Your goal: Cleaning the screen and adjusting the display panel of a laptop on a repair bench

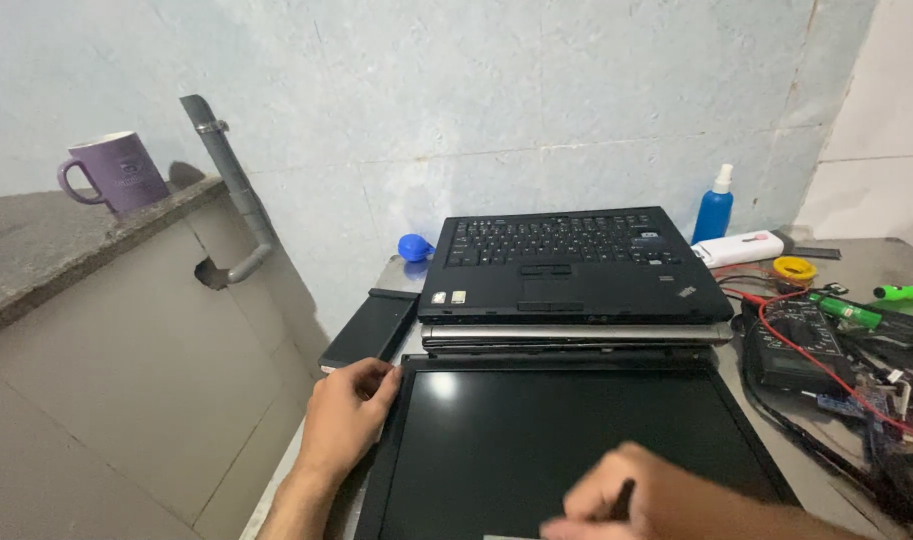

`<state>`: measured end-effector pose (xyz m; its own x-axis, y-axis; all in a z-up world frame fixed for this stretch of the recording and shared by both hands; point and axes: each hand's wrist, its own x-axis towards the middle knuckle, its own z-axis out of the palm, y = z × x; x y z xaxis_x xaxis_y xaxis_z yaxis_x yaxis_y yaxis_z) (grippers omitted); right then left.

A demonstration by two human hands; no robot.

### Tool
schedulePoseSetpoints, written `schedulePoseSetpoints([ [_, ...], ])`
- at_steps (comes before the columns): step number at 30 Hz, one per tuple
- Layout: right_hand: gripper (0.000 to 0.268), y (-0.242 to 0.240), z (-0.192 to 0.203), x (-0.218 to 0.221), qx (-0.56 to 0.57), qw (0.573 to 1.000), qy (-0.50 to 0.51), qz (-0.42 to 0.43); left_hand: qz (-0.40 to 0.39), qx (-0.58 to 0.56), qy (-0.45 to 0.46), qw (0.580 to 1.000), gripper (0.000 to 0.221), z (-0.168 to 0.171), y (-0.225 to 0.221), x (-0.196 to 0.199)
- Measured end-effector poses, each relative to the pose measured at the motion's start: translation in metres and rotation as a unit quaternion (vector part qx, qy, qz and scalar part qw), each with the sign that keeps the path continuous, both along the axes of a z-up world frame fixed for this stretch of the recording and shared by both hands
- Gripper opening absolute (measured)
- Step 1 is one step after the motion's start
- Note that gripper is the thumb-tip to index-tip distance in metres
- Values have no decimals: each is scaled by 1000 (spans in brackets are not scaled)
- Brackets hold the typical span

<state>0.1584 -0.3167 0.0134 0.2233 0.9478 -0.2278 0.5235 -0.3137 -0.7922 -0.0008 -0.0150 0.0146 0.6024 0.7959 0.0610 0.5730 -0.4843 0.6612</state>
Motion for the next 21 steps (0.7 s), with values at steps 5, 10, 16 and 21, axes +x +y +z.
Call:
schedulePoseSetpoints([
  [5, 62, 4, -23, 17, -30, 991, 127, 39, 1, 26, -2, 1000, 30, -10, 9, 3],
  [10, 52, 25, 33, 10, -40, 993, -41, -106, 8, -14, 4, 1000, 33, 5, -3, 1],
  [16, 41, 75, 18, 77, 102, 965, -146, -192, -5, 51, 2, 999, 30, -24, 22, 9],
  [21, 43, 82, -7, 87, 165, 946, -264, -86, 10, 15, 9, 1000, 32, -4, 4, 3],
])
